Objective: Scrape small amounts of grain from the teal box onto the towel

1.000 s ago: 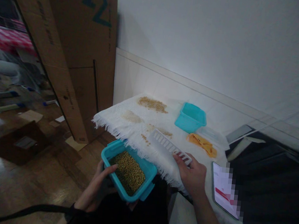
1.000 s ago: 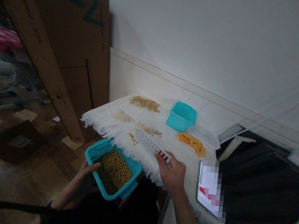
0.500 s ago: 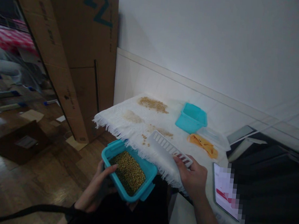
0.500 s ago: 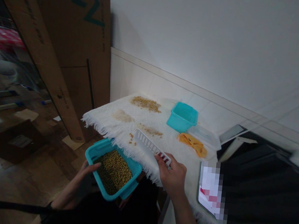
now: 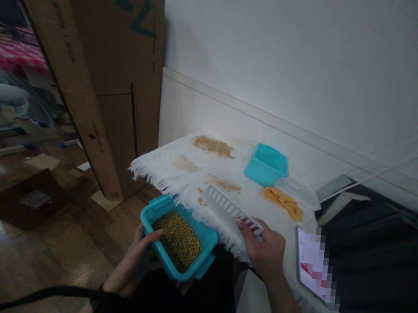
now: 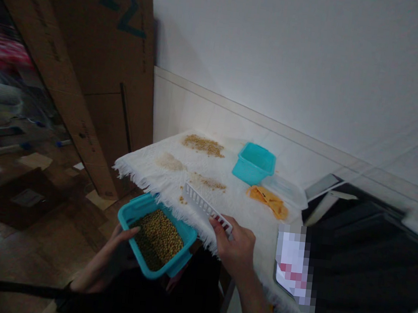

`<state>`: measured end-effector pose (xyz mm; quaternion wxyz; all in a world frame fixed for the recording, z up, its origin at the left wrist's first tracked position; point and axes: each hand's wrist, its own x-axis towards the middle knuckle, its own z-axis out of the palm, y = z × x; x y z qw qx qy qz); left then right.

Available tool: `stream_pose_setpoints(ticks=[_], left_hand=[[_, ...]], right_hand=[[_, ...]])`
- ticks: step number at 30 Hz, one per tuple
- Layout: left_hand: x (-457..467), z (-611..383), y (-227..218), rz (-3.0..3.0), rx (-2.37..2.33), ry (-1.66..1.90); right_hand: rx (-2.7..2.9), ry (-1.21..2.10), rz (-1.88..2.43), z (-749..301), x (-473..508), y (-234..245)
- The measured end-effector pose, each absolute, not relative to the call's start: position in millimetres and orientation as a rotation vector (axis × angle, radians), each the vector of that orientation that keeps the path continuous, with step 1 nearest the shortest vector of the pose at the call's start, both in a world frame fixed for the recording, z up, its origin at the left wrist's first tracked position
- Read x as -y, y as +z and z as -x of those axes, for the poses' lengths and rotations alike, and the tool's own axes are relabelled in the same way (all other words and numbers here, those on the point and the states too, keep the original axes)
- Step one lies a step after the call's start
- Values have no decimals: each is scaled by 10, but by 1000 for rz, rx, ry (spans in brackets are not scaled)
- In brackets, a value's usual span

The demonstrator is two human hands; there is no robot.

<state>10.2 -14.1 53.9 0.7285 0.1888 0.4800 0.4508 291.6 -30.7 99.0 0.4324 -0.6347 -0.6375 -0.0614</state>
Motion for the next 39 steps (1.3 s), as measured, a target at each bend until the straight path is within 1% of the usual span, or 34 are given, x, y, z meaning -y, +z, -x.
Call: stream_pose_setpoints(ticks=[9,15,22,30,39], left_hand=[[145,-49,570,-414,-1051,974],[132,-43,541,-410,-1051,971],[-12,-16,364,-340,-1181,987],[-75,56,242,-351,-1205,993],[-92,77,206,-341,-1208,996]], right_hand=[[1594,-363,1590,-2907,395,898],[1605,-291,1568,-2875,356,863],[1651,-229,1557,-2803,370,861],[1412,-200,1604,-2949,153,991],[1454,-8,1577,-2886,-80,1024]])
